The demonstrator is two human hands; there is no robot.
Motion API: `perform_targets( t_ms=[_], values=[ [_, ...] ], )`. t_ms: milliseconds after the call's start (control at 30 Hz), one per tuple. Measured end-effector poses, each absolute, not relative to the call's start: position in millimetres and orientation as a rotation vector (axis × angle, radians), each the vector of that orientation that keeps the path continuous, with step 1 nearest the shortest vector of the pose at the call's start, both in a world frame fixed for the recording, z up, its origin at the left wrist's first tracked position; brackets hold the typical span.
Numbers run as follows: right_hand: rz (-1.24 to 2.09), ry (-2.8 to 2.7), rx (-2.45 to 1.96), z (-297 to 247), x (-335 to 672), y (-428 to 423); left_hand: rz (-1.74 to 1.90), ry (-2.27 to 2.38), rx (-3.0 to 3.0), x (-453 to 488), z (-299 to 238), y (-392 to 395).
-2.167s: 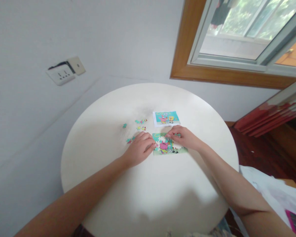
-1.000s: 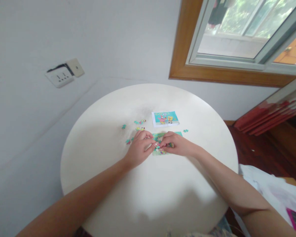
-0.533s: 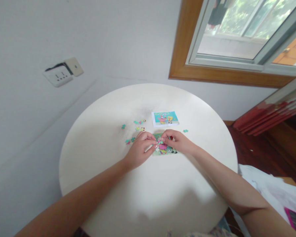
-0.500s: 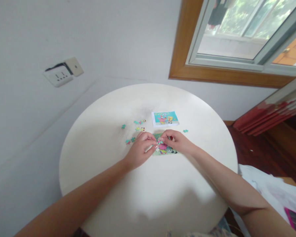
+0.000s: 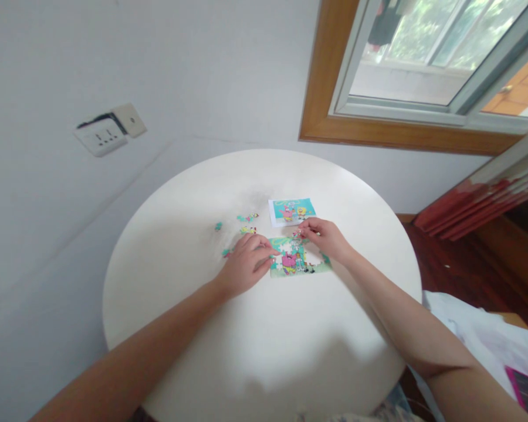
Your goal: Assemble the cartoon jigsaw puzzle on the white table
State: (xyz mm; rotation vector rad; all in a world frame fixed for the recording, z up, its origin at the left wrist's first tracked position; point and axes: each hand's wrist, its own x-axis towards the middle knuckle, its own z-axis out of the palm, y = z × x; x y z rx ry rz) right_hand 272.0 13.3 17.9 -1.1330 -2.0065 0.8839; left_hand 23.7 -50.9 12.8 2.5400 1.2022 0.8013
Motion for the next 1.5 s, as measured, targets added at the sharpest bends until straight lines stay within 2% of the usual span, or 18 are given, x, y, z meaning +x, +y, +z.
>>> perform_targets(
  t_ms=[300, 1067, 1500],
  values=[
    [0.755, -2.223, -1.046, 17.4, 262.7, 7.4, 0.554, 0.913, 2.733, 28.6, 13.3, -60.6],
    [0.356, -2.352, -0.954, -2.6, 252.8, 13.0, 0.544, 0.913, 2.723, 31.0, 14.2, -60.4],
    [0.456, -2.265, -0.946, 25.8, 271.0, 12.2, 0.531, 0.897, 2.721, 29.7, 13.6, -60.1]
  ],
)
